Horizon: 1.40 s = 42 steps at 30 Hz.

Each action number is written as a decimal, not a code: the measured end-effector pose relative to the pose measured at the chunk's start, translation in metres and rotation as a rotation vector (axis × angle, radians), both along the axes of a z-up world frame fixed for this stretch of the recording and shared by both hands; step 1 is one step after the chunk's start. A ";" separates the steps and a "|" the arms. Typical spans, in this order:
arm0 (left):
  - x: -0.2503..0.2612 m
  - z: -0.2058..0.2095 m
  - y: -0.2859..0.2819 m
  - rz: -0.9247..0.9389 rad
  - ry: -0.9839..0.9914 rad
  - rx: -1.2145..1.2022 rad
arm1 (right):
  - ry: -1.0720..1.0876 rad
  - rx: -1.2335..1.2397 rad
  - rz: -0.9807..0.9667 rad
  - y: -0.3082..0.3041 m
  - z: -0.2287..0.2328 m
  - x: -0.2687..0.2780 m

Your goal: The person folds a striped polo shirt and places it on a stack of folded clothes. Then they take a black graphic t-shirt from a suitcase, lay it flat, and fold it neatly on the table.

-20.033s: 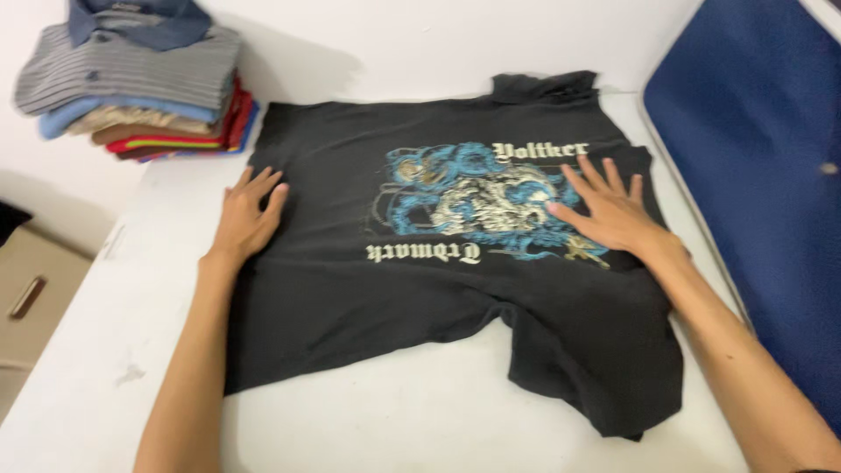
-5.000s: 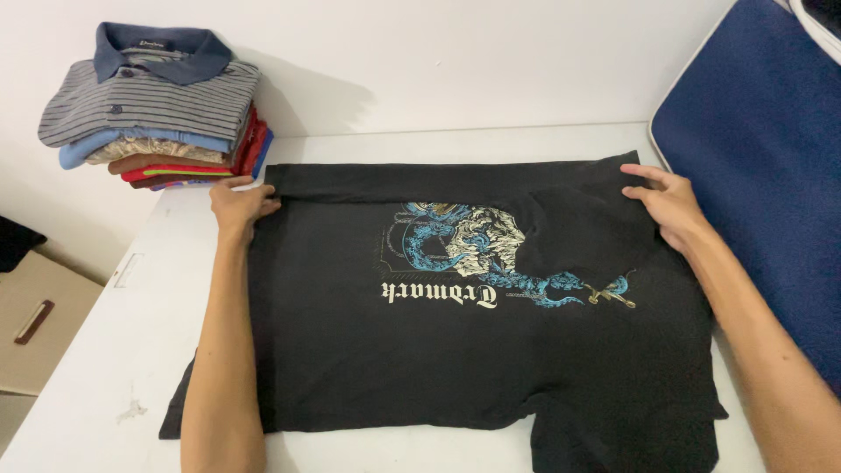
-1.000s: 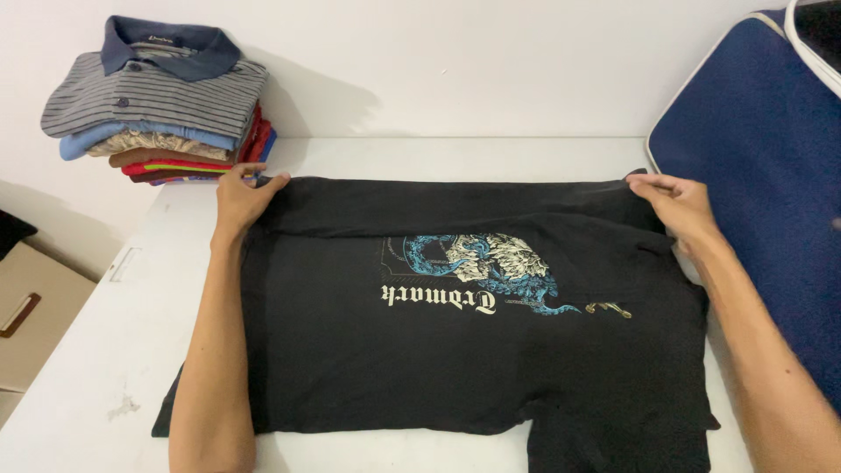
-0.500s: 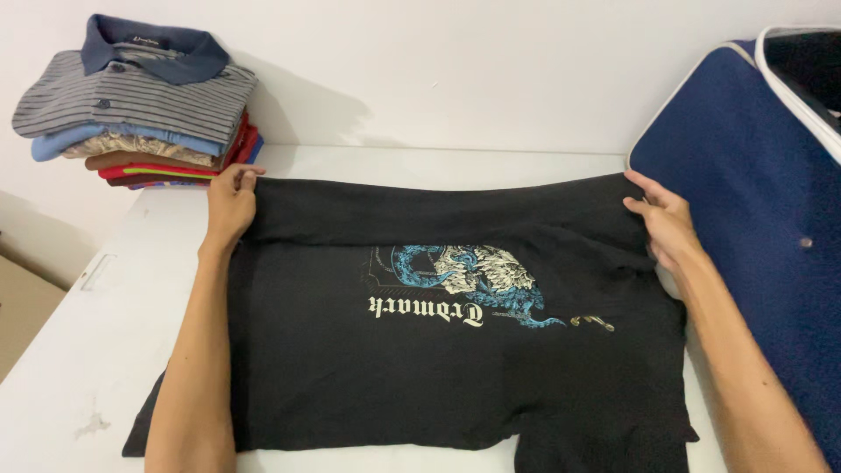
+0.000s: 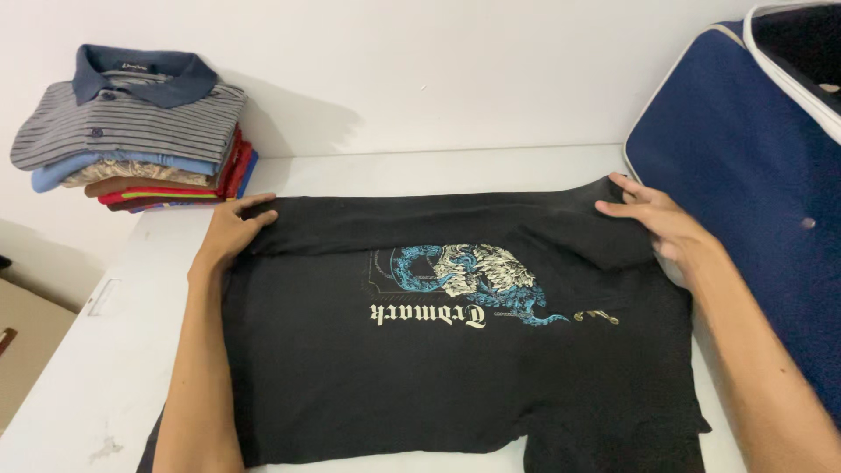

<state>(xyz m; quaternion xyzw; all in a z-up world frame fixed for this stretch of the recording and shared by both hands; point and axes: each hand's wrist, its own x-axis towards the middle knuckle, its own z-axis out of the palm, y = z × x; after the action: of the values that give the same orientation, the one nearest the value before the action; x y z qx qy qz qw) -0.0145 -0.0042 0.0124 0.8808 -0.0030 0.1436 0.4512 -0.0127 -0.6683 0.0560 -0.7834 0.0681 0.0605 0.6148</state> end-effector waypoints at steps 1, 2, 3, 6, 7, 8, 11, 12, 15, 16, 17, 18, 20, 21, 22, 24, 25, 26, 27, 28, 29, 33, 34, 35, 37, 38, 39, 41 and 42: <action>0.000 0.000 0.002 -0.028 -0.010 -0.011 | 0.058 0.098 -0.005 -0.002 0.003 -0.003; 0.000 -0.001 0.004 -0.056 -0.019 -0.023 | 0.062 0.110 -0.013 -0.002 0.002 -0.005; 0.000 -0.003 0.006 -0.047 0.018 -0.073 | 0.066 0.119 -0.020 -0.004 0.002 -0.007; 0.000 -0.003 0.007 -0.014 0.081 -0.165 | 0.052 0.110 -0.029 -0.004 -0.003 -0.005; -0.003 -0.004 0.007 0.004 0.076 -0.158 | 0.045 0.102 -0.028 -0.005 -0.006 -0.004; -0.006 -0.004 0.006 0.021 0.071 -0.151 | 0.051 0.102 -0.043 -0.006 -0.009 -0.004; -0.011 -0.001 0.008 0.043 0.111 -0.125 | 0.055 0.113 -0.066 -0.011 -0.017 0.000; -0.010 -0.001 0.009 0.042 0.111 -0.122 | 0.055 0.126 -0.063 -0.014 -0.020 0.003; -0.003 0.002 0.011 0.031 0.137 -0.234 | 0.065 0.290 -0.060 -0.027 -0.033 0.012; -0.002 0.006 0.011 0.019 0.164 -0.354 | 0.067 0.366 -0.057 -0.033 -0.035 0.016; -0.003 0.014 0.013 0.010 0.186 -0.474 | 0.068 0.419 -0.058 -0.038 -0.032 0.020; -0.003 0.023 0.015 0.042 0.214 -0.495 | 0.071 0.472 -0.058 -0.042 -0.030 0.024; -0.010 0.030 0.011 0.099 0.305 -0.534 | 0.098 0.507 -0.059 -0.046 -0.034 0.022; -0.013 0.033 0.008 0.106 0.323 -0.519 | 0.103 0.483 -0.055 -0.047 -0.031 0.022; -0.016 0.035 0.006 0.112 0.341 -0.504 | 0.107 0.460 -0.050 -0.046 -0.027 0.020; -0.015 0.036 0.002 0.098 0.348 -0.462 | 0.129 0.284 -0.136 -0.036 -0.025 0.015; -0.016 0.032 0.001 0.082 0.342 -0.434 | 0.143 0.197 -0.179 -0.031 -0.025 0.012; -0.014 0.027 0.001 0.067 0.336 -0.406 | 0.131 0.103 -0.141 -0.026 -0.024 0.013; -0.013 0.022 0.003 0.055 0.308 -0.367 | 0.122 0.008 -0.100 -0.018 -0.027 0.016; -0.011 0.017 0.006 0.044 0.279 -0.328 | 0.113 -0.086 -0.059 -0.013 -0.029 0.017; -0.008 0.013 0.009 0.032 0.249 -0.288 | 0.069 -0.170 -0.040 -0.011 -0.030 0.016; -0.004 0.001 0.015 -0.006 0.096 -0.090 | -0.074 -0.479 -0.016 -0.006 -0.029 0.013; -0.004 0.001 0.015 -0.025 0.041 -0.047 | -0.101 -0.549 -0.021 -0.005 -0.028 0.012; -0.003 0.001 0.015 -0.045 -0.015 -0.003 | -0.109 -0.461 -0.018 -0.004 -0.027 0.010; -0.005 0.005 0.013 0.041 0.087 0.013 | -0.125 -0.286 -0.014 -0.003 -0.025 0.007; -0.005 0.006 0.012 0.083 0.138 0.022 | -0.111 -0.256 -0.028 -0.002 -0.025 0.007; -0.005 0.004 0.010 0.064 0.093 0.044 | -0.097 -0.229 -0.043 -0.003 -0.026 0.008; -0.001 0.000 0.012 0.023 0.001 0.087 | -0.099 -0.199 -0.054 -0.009 -0.029 0.011; 0.003 -0.004 0.014 0.002 0.003 0.039 | -0.114 -0.197 -0.050 -0.012 -0.033 0.013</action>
<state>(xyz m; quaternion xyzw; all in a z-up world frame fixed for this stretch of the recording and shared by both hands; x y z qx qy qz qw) -0.0118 0.0099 0.0084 0.8897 -0.0043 0.1423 0.4338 0.0004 -0.6801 0.0233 -0.8403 0.0582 -0.0067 0.5389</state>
